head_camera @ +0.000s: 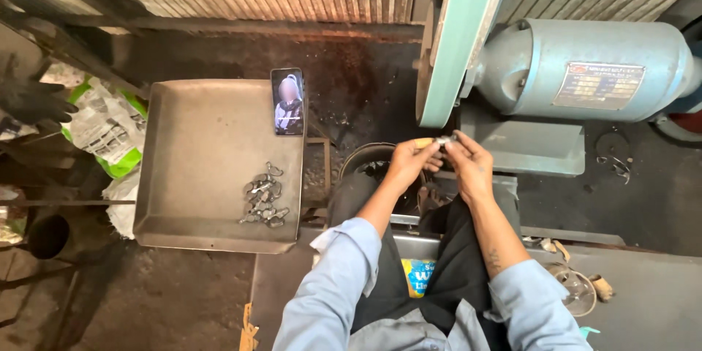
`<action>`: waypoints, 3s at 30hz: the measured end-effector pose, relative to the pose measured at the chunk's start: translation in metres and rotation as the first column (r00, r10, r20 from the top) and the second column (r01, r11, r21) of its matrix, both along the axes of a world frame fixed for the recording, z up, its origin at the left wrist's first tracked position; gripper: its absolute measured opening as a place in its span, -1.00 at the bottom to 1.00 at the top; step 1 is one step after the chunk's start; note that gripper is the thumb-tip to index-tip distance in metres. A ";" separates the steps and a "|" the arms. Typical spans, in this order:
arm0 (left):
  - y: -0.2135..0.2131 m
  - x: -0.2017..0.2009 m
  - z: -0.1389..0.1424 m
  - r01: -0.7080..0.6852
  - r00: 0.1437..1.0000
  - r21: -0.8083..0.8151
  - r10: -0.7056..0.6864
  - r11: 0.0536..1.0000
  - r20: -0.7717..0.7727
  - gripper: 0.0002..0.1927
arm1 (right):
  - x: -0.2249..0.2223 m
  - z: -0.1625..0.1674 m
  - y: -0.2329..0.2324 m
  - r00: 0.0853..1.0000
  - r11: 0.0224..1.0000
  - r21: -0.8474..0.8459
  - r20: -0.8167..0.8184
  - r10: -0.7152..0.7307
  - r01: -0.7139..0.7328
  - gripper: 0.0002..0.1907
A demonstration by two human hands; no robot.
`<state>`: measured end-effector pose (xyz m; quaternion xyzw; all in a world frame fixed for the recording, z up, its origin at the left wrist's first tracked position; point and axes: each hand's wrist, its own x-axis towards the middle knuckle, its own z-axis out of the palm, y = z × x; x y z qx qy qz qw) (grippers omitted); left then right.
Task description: The person sits at a bench grinder and grinds small metal components one at a time, holding each piece against the spinning wheel with sparks flying, then places the ground piece on a metal tray with other finished parts while a phone plays a video beside the tray.
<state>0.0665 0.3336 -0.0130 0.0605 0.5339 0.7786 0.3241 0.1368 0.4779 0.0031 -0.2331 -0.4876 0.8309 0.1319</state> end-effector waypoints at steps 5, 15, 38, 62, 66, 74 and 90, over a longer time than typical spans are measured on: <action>0.017 -0.014 -0.018 -0.054 0.997 0.035 0.052 0.998 0.049 -0.68 | -0.022 -0.008 0.002 0.998 0.997 0.046 0.022 -0.056 0.055 -0.45; 0.031 -0.009 -0.030 -0.161 0.987 0.116 0.159 0.980 0.025 -0.72 | -0.027 -0.010 -0.001 0.998 0.998 -0.006 -0.035 -0.058 0.057 -0.57; -0.315 -0.048 0.019 -0.661 0.669 -0.749 -0.487 -0.043 -0.562 -0.73 | 0.080 0.042 -0.096 0.640 -0.036 0.820 0.473 0.605 -0.571 -0.33; -0.046 0.094 0.015 -0.115 0.983 0.154 0.090 0.981 0.163 -0.67 | 0.092 0.025 -0.065 0.998 0.981 -0.189 -0.052 0.035 -0.044 -0.55; -0.040 0.068 0.011 -0.017 0.976 0.243 -0.036 0.970 0.215 -0.66 | 0.071 0.019 -0.044 0.998 0.985 -0.170 -0.056 0.015 -0.024 -0.46; -0.008 0.011 0.000 -0.049 0.997 -0.047 0.046 0.998 -0.061 -0.68 | 0.018 0.003 -0.010 0.999 0.994 -0.109 -0.047 0.026 -0.031 -0.51; 0.020 -0.011 -0.023 -0.158 0.987 0.011 0.158 0.987 0.011 -0.73 | -0.020 -0.014 -0.001 1.000 0.995 -0.103 -0.022 -0.013 0.011 -0.64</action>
